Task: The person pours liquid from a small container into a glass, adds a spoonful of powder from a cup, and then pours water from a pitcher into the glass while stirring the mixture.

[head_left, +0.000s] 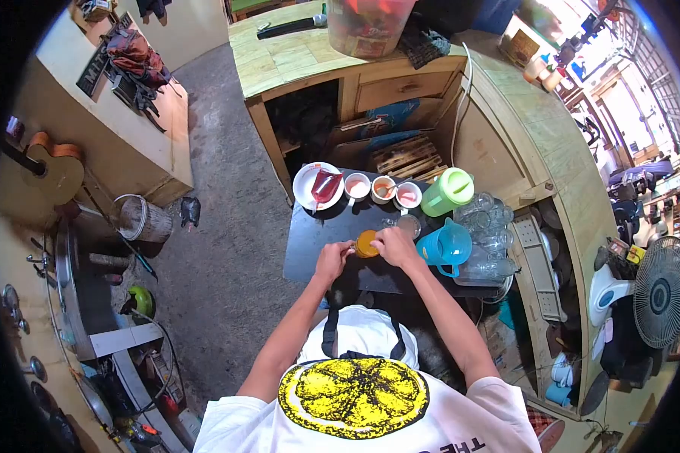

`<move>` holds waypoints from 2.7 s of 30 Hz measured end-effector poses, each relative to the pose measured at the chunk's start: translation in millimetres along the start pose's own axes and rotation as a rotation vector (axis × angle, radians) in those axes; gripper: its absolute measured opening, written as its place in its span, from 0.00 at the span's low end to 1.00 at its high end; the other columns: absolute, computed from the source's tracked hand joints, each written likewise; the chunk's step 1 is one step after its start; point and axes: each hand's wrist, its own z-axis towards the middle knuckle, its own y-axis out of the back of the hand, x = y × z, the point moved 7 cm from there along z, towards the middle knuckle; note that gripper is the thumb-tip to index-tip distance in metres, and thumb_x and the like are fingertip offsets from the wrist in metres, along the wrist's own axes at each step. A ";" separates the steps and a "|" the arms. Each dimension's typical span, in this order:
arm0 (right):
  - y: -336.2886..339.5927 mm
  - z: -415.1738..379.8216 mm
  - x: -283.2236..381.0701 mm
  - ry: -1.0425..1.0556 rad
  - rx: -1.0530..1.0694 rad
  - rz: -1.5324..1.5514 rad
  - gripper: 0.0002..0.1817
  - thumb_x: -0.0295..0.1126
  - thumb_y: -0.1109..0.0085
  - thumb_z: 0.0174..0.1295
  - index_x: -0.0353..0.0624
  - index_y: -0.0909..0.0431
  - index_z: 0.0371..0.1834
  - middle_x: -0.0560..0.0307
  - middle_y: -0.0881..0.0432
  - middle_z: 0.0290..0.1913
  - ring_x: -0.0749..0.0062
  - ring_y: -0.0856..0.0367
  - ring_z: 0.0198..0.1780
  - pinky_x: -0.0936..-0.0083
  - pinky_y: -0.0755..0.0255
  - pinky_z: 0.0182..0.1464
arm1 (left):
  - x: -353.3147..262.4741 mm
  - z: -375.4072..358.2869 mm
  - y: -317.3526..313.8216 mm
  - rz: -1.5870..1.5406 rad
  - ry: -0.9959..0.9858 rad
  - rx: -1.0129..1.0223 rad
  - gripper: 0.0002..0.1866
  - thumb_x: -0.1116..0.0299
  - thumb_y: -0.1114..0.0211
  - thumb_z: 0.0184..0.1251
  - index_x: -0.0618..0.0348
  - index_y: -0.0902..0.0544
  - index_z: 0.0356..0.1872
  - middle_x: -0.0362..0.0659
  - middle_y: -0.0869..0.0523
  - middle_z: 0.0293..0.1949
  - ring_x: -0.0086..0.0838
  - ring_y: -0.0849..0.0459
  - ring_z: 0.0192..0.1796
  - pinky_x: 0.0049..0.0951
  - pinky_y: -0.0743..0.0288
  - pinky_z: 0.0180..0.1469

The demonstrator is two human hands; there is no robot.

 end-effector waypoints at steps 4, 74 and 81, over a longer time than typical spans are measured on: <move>21.1 4.6 7.8 -0.029 -0.080 -0.177 0.11 0.38 0.33 0.62 0.41 0.11 0.31 0.39 0.13 0.31 0.43 0.12 0.36 0.51 0.20 0.44 | 0.8 1.2 0.1 0.001 -0.002 -0.007 0.13 0.69 0.32 0.71 0.52 0.11 0.55 0.58 0.11 0.43 0.55 0.12 0.46 0.48 0.20 0.47; 0.0 1.2 1.4 -0.019 0.061 -0.107 0.12 0.37 0.32 0.61 0.39 0.11 0.30 0.38 0.14 0.30 0.42 0.12 0.37 0.49 0.20 0.43 | -8.7 0.3 4.9 -0.002 -0.016 0.010 0.13 0.69 0.33 0.71 0.52 0.11 0.54 0.57 0.11 0.43 0.55 0.11 0.46 0.48 0.19 0.47; 2.8 0.5 -3.1 -0.057 0.050 -0.182 0.11 0.36 0.32 0.60 0.39 0.12 0.29 0.39 0.13 0.30 0.43 0.11 0.36 0.49 0.19 0.41 | 0.1 1.4 -0.5 -0.004 -0.019 0.000 0.13 0.68 0.33 0.71 0.52 0.11 0.54 0.56 0.11 0.43 0.54 0.11 0.46 0.48 0.19 0.47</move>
